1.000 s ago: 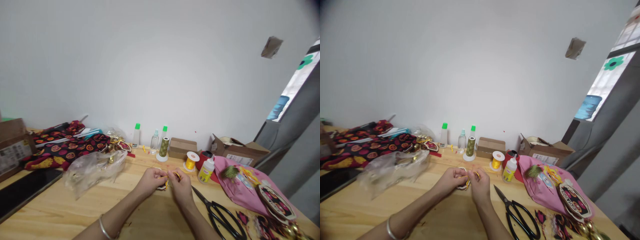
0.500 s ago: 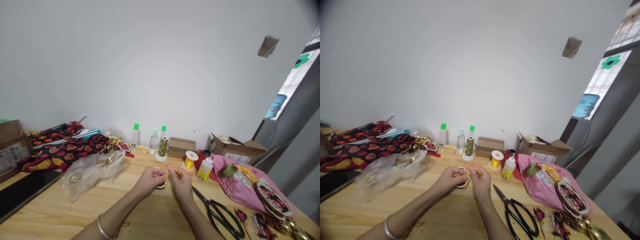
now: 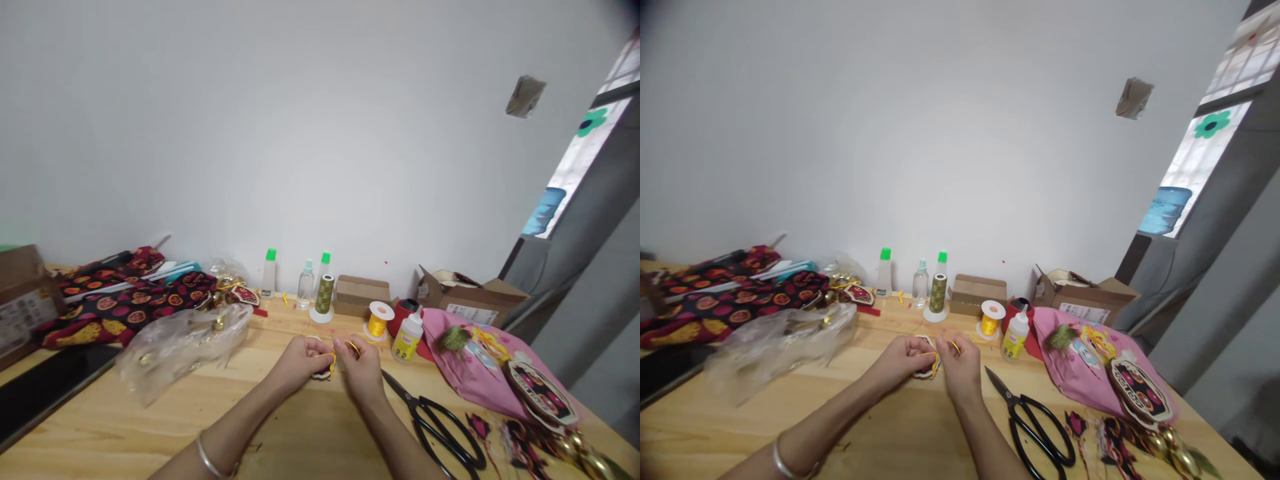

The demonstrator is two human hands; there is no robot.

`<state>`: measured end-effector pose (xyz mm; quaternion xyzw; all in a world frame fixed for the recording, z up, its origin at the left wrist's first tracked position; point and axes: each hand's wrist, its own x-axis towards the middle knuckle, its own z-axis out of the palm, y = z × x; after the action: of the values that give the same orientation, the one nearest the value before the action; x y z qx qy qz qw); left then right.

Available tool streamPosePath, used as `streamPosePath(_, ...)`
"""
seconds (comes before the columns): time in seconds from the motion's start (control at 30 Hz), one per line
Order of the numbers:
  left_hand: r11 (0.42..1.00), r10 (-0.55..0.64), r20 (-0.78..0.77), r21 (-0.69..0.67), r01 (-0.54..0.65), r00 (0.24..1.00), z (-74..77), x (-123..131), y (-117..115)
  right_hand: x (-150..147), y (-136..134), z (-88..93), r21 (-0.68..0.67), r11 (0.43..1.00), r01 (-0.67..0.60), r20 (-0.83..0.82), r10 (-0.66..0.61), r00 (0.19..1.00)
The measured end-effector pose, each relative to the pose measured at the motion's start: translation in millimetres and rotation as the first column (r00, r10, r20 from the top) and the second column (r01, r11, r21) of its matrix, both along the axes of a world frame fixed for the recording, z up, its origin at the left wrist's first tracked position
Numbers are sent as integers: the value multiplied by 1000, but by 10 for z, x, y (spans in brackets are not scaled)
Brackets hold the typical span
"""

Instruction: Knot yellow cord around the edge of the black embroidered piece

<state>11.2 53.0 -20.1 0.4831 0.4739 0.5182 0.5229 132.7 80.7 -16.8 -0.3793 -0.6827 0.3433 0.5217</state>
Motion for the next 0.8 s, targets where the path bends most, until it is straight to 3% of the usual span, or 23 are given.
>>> streamPosePath(0.33,996,-86,23,12,85,996,33,-22,-54,23,29,-40,65,997,36,96,-42,994)
streamPosePath(0.8,994,94,152,39,-101,984,-6,-65,-4,12,8,-60,28,989,-147,158,141,977)
